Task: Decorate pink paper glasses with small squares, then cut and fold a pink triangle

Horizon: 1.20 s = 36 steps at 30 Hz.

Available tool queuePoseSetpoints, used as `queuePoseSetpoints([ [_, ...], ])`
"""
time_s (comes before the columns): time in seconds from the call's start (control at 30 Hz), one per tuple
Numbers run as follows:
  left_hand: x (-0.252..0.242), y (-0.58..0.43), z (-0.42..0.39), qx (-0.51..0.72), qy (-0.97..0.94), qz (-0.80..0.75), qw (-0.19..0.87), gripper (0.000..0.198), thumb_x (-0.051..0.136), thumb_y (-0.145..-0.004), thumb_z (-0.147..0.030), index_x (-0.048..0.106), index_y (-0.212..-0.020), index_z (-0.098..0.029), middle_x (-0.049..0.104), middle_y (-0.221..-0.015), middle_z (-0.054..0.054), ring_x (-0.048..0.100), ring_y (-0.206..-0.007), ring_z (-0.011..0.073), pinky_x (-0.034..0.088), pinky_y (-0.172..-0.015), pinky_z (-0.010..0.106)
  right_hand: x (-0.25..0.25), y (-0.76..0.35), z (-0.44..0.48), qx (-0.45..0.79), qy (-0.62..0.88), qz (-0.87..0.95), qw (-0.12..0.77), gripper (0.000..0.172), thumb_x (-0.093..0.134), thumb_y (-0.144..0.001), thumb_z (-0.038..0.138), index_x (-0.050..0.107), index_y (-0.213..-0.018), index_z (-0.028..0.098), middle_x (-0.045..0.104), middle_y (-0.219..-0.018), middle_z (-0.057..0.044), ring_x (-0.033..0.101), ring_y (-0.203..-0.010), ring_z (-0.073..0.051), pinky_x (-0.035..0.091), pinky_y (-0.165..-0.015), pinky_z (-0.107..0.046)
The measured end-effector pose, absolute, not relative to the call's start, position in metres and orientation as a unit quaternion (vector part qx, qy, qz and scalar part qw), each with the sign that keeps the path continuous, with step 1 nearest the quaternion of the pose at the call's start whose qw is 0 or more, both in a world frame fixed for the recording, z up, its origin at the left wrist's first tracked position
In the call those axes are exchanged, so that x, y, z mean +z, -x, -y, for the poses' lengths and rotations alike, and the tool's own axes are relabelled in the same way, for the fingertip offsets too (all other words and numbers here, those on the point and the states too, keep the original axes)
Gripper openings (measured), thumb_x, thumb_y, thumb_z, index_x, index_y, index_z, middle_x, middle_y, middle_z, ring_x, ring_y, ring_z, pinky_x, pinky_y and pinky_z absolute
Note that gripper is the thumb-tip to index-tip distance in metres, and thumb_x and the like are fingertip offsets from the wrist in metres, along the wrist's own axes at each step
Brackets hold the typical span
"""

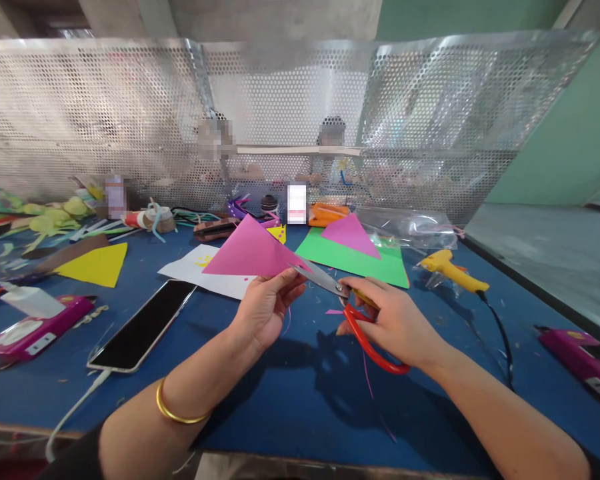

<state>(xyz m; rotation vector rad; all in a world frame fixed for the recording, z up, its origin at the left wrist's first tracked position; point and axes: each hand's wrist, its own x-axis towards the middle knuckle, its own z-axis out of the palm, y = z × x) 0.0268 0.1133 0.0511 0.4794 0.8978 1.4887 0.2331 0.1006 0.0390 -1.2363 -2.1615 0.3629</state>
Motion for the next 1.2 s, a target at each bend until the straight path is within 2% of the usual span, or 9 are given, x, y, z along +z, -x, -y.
queuePoseSetpoints([
  [0.27, 0.0503, -0.0284, -0.1138, 0.642, -0.211, -0.384, 0.629, 0.014, 0.065, -0.076, 0.000, 0.071, -0.067, -0.009, 0.074, -0.066, 0.007, 0.071, -0.060, 0.0133, 0.056, -0.055, 0.018, 0.0370, -0.2317, -0.1009, 0.150, 0.461, 0.815, 0.318, 0.055, 0.074, -0.074, 0.045, 0.059, -0.121, 0.022, 0.065, -0.102, -0.006, 0.061, -0.082, -0.019, 0.053, -0.074, -0.035],
  [0.5, 0.0507, -0.0281, -0.1145, 0.643, -0.202, -0.389, 0.628, 0.015, 0.066, -0.076, -0.002, 0.069, -0.064, -0.010, 0.074, -0.065, 0.006, 0.071, -0.060, 0.0138, 0.057, -0.055, 0.018, 0.0379, -0.2297, -0.0972, 0.140, 0.482, 0.807, 0.310, 0.049, 0.071, -0.075, 0.043, 0.059, -0.119, 0.024, 0.064, -0.099, -0.005, 0.059, -0.071, -0.017, 0.052, -0.063, -0.032],
  [0.67, 0.0513, -0.0278, -0.1149, 0.642, -0.196, -0.398, 0.625, 0.014, 0.066, -0.075, -0.001, 0.069, -0.065, -0.011, 0.074, -0.067, 0.007, 0.071, -0.060, 0.0140, 0.056, -0.054, 0.018, 0.0406, -0.2291, -0.0946, 0.119, 0.480, 0.817, 0.297, 0.054, 0.071, -0.075, 0.045, 0.056, -0.122, 0.023, 0.063, -0.097, -0.006, 0.060, -0.073, -0.018, 0.049, -0.061, -0.031],
  [1.03, 0.0533, -0.0284, -0.1150, 0.644, -0.192, -0.400, 0.623, 0.021, 0.060, -0.079, 0.001, 0.067, -0.063, -0.011, 0.072, -0.061, 0.004, 0.069, -0.055, 0.0120, 0.056, -0.051, 0.017, 0.0407, -0.2290, -0.0942, 0.096, 0.479, 0.821, 0.295, 0.053, 0.069, -0.076, 0.046, 0.056, -0.121, 0.022, 0.064, -0.102, -0.007, 0.061, -0.077, -0.019, 0.050, -0.067, -0.033],
  [1.2, 0.0522, -0.0273, -0.1149, 0.653, -0.190, -0.400, 0.614, 0.018, 0.064, -0.076, -0.001, 0.066, -0.063, -0.012, 0.072, -0.062, 0.004, 0.068, -0.054, 0.0120, 0.056, -0.051, 0.018, 0.0410, -0.2295, -0.0931, 0.078, 0.478, 0.825, 0.290, 0.054, 0.069, -0.076, 0.047, 0.054, -0.122, 0.022, 0.064, -0.105, -0.007, 0.063, -0.079, -0.021, 0.051, -0.066, -0.033],
])
